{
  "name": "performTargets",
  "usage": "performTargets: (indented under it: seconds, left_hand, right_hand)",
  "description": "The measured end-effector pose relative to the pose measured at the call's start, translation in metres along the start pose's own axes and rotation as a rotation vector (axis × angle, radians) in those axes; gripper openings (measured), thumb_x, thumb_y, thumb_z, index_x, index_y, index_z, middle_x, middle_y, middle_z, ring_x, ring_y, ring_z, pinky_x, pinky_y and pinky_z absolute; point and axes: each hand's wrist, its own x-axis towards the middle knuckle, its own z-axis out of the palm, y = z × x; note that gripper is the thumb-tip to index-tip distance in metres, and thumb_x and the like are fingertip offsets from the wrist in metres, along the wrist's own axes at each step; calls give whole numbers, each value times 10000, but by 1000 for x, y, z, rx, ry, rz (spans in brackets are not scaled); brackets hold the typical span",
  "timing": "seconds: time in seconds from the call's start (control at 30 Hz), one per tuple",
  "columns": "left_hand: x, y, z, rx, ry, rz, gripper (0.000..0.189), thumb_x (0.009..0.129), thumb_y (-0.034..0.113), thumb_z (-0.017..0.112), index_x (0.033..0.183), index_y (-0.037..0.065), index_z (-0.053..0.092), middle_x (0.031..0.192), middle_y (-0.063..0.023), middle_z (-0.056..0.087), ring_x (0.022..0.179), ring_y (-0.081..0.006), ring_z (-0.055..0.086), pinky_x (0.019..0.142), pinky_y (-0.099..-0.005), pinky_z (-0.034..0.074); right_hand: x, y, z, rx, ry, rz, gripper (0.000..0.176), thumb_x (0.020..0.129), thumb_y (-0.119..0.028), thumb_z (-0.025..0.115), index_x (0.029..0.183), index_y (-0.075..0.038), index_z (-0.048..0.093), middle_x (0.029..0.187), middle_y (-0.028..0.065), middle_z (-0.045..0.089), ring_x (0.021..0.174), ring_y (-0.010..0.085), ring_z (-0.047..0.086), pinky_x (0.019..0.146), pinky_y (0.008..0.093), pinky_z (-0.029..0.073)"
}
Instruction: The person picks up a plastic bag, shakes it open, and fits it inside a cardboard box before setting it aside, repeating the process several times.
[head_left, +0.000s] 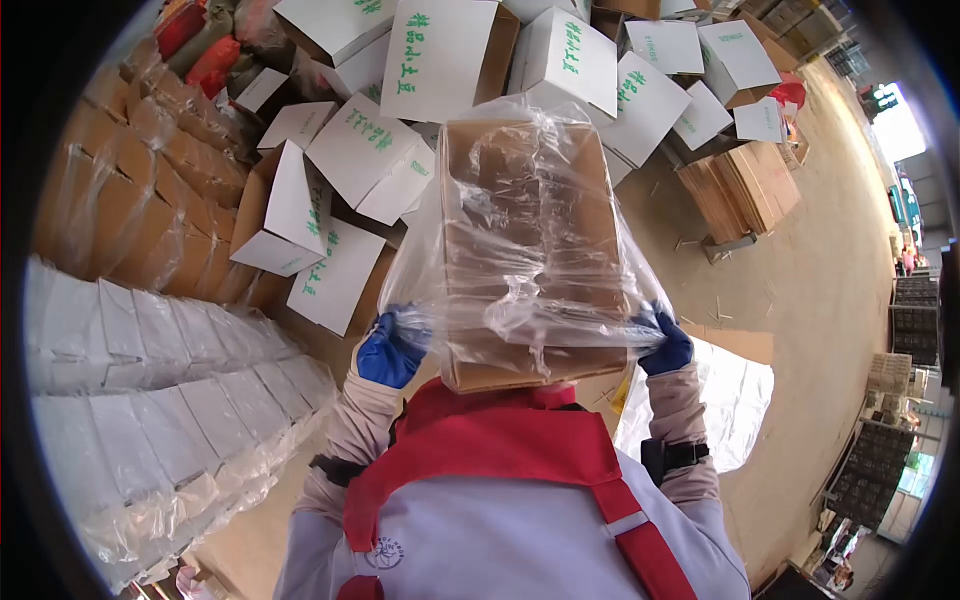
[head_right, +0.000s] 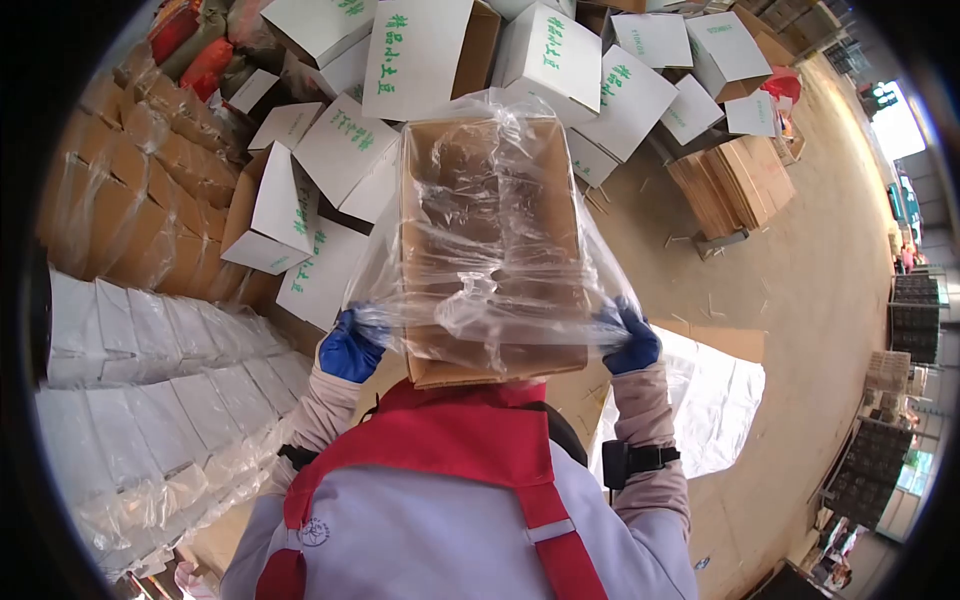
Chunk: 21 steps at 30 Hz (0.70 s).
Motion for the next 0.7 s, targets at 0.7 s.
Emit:
performTargets:
  seconds: [0.7]
  left_hand:
    - [131,41,101,2647,-954,708,192,637,62,599,825,103,592,1014,-63,533,848,-249,553,664,-336,473]
  right_hand:
    - [65,88,-65,-169,70,233,353,871,-316,458,1137,-88,496,1016,68,578,898,172,556,748,308,468]
